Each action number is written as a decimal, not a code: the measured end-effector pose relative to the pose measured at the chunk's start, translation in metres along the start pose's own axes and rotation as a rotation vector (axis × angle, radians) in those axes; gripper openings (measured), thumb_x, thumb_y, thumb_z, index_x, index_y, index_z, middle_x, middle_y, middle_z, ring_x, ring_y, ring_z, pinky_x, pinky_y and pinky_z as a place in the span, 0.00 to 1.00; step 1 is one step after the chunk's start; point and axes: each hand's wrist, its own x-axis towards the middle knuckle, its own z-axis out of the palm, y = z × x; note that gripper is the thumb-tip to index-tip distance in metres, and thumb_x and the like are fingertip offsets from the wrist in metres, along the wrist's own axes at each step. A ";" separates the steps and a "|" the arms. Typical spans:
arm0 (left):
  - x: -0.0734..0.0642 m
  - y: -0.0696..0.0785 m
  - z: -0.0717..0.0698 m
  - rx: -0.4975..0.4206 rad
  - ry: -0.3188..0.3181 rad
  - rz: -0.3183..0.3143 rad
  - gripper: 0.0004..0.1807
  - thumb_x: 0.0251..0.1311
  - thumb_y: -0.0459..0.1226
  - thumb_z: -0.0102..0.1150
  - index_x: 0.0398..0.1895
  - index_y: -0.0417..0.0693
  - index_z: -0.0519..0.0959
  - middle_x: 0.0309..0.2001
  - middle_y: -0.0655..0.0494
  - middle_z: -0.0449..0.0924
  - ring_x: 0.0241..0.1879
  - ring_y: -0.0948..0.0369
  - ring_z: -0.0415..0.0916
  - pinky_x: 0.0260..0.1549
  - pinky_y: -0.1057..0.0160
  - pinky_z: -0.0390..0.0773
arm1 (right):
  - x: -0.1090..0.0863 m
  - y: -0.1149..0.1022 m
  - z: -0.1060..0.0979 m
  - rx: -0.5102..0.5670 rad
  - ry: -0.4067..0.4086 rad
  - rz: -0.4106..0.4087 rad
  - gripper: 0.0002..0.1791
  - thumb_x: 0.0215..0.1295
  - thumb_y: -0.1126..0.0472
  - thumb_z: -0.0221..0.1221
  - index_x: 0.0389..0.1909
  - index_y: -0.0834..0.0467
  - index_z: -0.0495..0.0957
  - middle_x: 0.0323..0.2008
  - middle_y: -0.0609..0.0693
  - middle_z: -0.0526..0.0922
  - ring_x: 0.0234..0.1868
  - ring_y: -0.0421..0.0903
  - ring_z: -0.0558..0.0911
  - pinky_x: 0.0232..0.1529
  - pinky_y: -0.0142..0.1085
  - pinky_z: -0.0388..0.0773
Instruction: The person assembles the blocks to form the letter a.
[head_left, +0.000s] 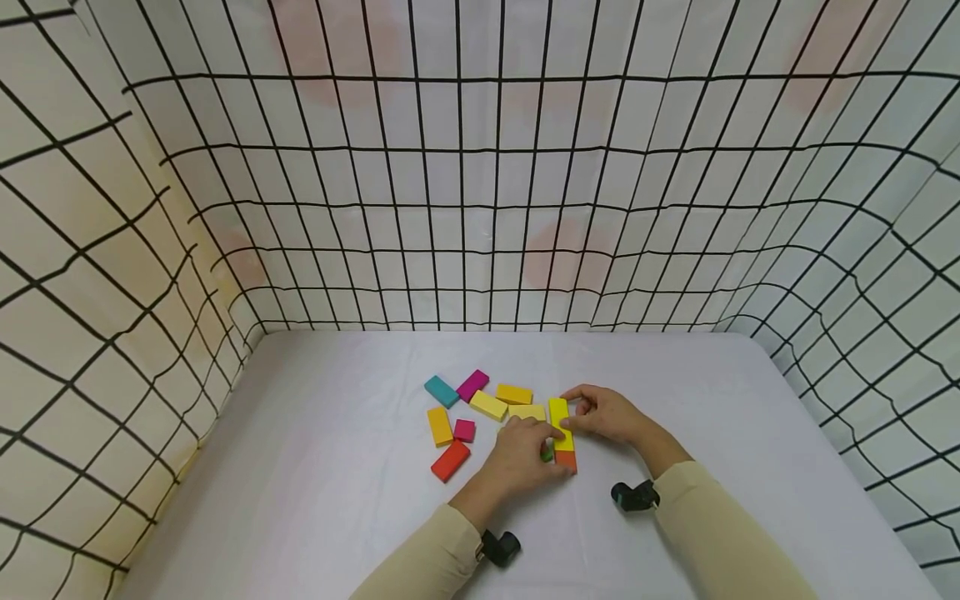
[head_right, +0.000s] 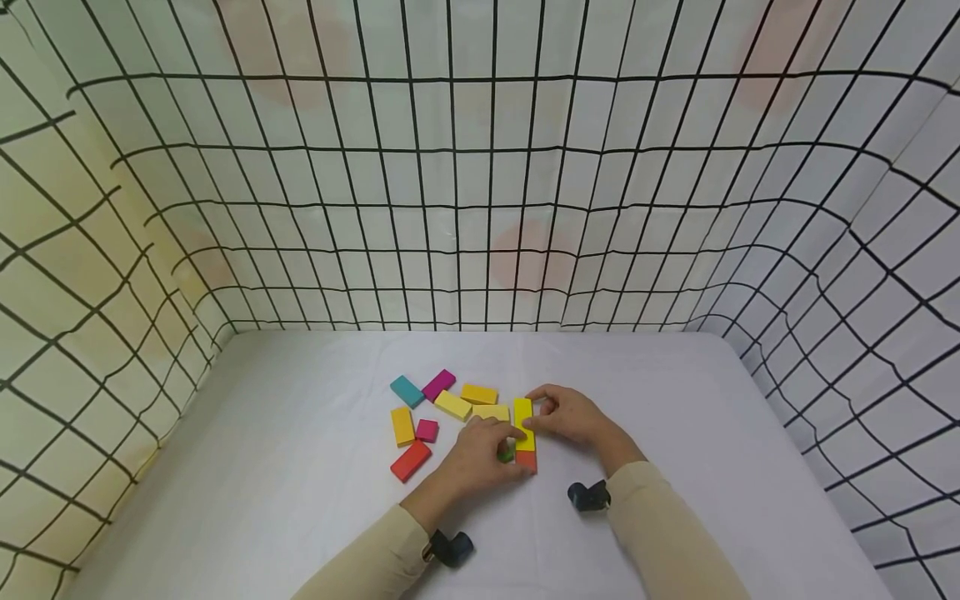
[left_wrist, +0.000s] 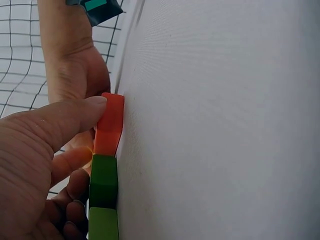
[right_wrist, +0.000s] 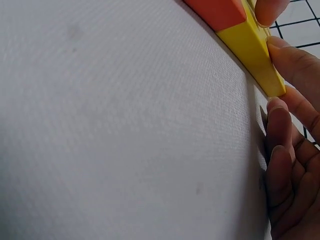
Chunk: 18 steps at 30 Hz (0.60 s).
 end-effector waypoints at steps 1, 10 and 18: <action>0.000 0.000 0.000 0.005 0.002 0.002 0.27 0.54 0.58 0.73 0.55 0.59 0.85 0.30 0.67 0.75 0.42 0.67 0.69 0.62 0.54 0.70 | 0.000 0.000 0.000 -0.001 0.001 -0.006 0.29 0.57 0.49 0.74 0.58 0.54 0.80 0.31 0.49 0.76 0.32 0.45 0.73 0.33 0.36 0.69; 0.002 -0.001 0.002 0.019 0.007 0.008 0.28 0.54 0.59 0.72 0.56 0.59 0.84 0.30 0.67 0.75 0.42 0.67 0.70 0.64 0.54 0.70 | -0.002 0.000 0.000 -0.018 0.011 -0.013 0.29 0.57 0.49 0.74 0.58 0.53 0.80 0.31 0.48 0.76 0.31 0.44 0.72 0.32 0.34 0.68; 0.000 0.000 -0.002 0.008 -0.011 -0.020 0.28 0.52 0.60 0.72 0.55 0.61 0.84 0.34 0.67 0.77 0.44 0.66 0.70 0.50 0.63 0.73 | -0.003 -0.001 -0.001 -0.012 -0.007 -0.028 0.29 0.58 0.50 0.74 0.59 0.54 0.79 0.32 0.48 0.77 0.32 0.45 0.73 0.35 0.36 0.69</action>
